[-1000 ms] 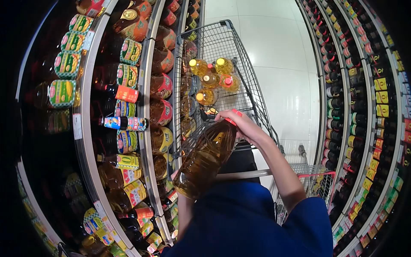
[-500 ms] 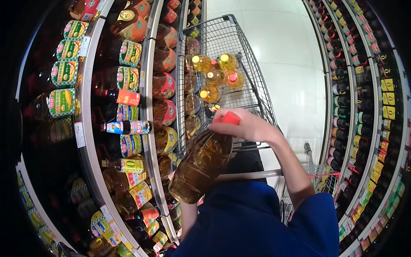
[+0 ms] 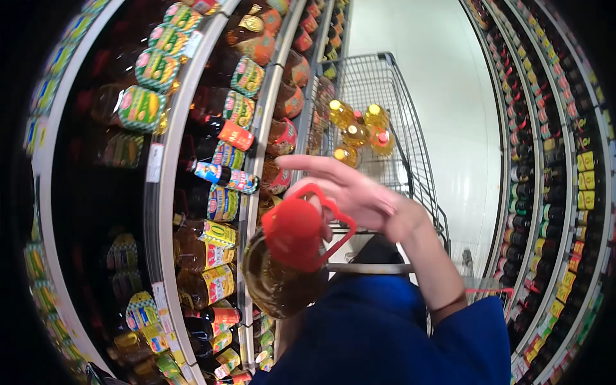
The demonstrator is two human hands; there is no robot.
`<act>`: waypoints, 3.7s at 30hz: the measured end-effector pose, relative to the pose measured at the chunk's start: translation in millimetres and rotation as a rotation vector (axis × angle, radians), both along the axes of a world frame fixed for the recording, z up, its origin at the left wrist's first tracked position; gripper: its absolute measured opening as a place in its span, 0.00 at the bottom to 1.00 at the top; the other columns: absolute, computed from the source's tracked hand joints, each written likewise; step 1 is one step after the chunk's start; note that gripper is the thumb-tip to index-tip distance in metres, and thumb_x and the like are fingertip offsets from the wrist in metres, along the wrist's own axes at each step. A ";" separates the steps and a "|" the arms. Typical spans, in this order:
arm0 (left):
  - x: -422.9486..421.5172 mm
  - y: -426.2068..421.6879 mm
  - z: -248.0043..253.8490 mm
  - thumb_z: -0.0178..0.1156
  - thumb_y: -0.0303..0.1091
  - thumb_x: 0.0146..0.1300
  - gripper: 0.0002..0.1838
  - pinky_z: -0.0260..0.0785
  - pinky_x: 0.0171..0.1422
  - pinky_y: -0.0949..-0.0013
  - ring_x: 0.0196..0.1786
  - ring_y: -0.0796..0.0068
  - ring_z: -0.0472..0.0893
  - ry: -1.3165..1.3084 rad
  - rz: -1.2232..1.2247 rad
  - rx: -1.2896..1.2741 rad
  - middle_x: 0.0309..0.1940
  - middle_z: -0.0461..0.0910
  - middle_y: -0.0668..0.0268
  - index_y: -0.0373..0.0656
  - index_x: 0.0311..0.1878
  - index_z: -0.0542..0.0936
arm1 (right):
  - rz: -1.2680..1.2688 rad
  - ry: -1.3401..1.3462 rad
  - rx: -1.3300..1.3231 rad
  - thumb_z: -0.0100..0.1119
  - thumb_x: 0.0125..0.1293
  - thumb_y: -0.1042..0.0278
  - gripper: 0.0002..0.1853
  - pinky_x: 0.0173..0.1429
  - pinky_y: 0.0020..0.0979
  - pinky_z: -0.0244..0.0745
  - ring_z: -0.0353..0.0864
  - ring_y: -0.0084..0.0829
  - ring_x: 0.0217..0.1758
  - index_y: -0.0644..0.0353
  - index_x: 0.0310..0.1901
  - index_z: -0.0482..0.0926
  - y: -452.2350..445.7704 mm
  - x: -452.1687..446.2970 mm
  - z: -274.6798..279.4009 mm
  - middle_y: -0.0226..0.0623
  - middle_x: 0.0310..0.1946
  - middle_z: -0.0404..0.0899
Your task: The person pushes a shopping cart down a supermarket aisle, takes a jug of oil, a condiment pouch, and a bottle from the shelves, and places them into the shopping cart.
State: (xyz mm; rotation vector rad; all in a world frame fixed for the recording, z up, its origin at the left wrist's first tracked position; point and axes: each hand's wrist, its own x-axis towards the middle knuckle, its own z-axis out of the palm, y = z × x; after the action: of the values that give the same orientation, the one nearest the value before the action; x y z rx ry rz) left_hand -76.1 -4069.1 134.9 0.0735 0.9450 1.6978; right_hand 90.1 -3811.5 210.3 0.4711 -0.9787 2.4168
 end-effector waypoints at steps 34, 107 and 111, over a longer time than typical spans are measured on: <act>-51.2 -174.2 206.2 0.69 0.43 0.59 0.30 0.69 0.67 0.41 0.63 0.41 0.75 1.857 1.321 0.493 0.60 0.70 0.42 0.40 0.59 0.70 | -0.219 -0.095 0.126 0.33 0.78 0.35 0.35 0.62 0.39 0.77 0.80 0.36 0.57 0.57 0.68 0.68 -305.2 -171.7 247.6 0.38 0.58 0.78; -39.8 -33.0 -108.7 0.55 0.32 0.74 0.11 0.78 0.45 0.74 0.43 0.75 0.86 0.703 -0.336 -0.243 0.43 0.85 0.63 0.39 0.54 0.81 | -1.260 -0.894 0.389 0.77 0.57 0.67 0.13 0.45 0.23 0.75 0.79 0.17 0.37 0.63 0.39 0.84 19.0 2.4 -67.8 0.27 0.33 0.84; -41.0 -14.5 -104.5 0.61 0.37 0.70 0.11 0.76 0.45 0.65 0.38 0.67 0.87 1.260 -0.184 -0.460 0.33 0.87 0.59 0.40 0.46 0.85 | -1.163 -1.017 0.365 0.78 0.56 0.66 0.14 0.47 0.25 0.77 0.81 0.18 0.39 0.62 0.41 0.84 40.8 -4.5 -133.0 0.27 0.34 0.85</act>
State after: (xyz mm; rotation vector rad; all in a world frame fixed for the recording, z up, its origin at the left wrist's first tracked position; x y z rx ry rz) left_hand -117.1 -4083.6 30.3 0.9660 2.1324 1.1048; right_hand 85.6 -3770.7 77.3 -1.0684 -1.4830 1.2742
